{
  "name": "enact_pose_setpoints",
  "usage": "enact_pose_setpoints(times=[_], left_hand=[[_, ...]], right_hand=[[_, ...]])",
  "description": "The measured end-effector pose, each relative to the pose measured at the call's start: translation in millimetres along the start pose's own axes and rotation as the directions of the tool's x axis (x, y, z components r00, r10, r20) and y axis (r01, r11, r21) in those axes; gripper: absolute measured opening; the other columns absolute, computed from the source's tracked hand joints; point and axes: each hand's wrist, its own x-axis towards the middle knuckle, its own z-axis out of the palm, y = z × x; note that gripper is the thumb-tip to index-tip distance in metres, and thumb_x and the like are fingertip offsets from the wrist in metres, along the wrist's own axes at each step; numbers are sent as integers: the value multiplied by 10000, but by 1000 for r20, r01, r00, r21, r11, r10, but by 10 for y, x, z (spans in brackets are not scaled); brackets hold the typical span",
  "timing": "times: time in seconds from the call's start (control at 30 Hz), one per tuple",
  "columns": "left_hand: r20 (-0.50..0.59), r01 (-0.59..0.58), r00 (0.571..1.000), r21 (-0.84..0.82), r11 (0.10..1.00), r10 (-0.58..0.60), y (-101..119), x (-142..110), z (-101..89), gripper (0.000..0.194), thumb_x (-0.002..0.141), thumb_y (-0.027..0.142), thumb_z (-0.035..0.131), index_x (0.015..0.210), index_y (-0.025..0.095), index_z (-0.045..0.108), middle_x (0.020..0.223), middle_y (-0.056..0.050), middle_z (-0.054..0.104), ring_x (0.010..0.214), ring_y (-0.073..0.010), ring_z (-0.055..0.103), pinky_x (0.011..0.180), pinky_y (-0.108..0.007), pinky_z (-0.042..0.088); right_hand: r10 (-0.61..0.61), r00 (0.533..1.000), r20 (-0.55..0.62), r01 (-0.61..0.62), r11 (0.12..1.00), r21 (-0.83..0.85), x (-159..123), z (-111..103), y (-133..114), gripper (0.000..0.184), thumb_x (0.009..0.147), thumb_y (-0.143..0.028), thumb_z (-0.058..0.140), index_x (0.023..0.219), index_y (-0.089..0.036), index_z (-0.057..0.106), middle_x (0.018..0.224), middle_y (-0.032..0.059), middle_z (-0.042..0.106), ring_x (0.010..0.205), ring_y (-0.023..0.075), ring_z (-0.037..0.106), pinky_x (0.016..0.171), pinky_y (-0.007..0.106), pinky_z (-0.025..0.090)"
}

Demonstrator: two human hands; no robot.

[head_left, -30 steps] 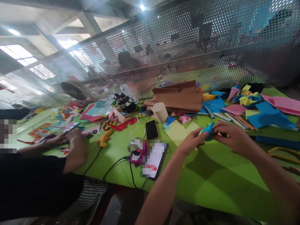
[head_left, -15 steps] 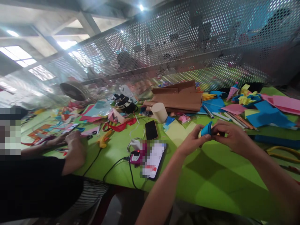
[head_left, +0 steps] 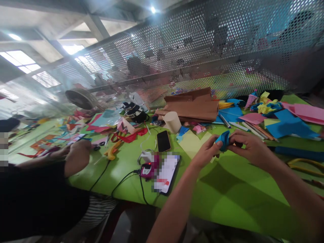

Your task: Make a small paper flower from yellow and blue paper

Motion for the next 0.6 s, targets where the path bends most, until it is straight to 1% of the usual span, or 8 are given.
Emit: enact_pose_setpoints(times=[0.1, 0.23, 0.33, 0.43, 0.6], left_hand=[[-21, -11, 1000, 17, 1000, 11, -9, -1, -2, 525, 896, 670, 613, 1093, 183, 597, 861, 10, 523, 697, -90, 506, 633, -231, 455], [-58, -2, 998, 28, 1000, 3, -7, -6, -4, 520, 898, 668, 608, 1105, 191, 604, 885, 4, 521, 742, -104, 507, 640, -226, 456], [-77, 0, 997, 36, 999, 2, -9, -4, -5, 523, 896, 671, 612, 1096, 188, 603, 884, 0, 528, 766, -113, 514, 659, -232, 463], [-85, -25, 996, 30, 999, 28, -20, 1, -6, 511, 900, 660, 617, 1087, 185, 604, 868, 3, 526, 741, -104, 503, 650, -226, 451], [-90, -40, 995, 5, 999, 40, -40, 7, -16, 459, 919, 618, 626, 1063, 183, 605, 850, 11, 520, 701, -85, 491, 626, -211, 447]], right_hand=[[8, 1000, -28, -8, 1000, -3, -5, 32, 2, 161, 932, -361, 664, 825, -243, 693, 844, 40, 646, 747, 197, 598, 647, 331, 472], [92, 987, -133, -85, 995, 54, -14, 97, -20, 117, 882, -353, 708, 857, -252, 655, 776, 18, 634, 660, 179, 564, 598, 326, 462], [157, 970, -185, -133, 982, 137, -23, 134, -59, 173, 842, -348, 747, 903, -265, 608, 702, -21, 586, 594, 161, 529, 543, 304, 441], [158, 967, -201, -120, 975, 187, -33, 154, -82, 201, 840, -338, 751, 913, -272, 575, 689, -33, 563, 594, 159, 528, 539, 297, 445], [140, 975, -172, -109, 978, 179, -41, 166, -55, 128, 870, -310, 716, 905, -259, 603, 705, -22, 585, 608, 154, 533, 554, 289, 444]])
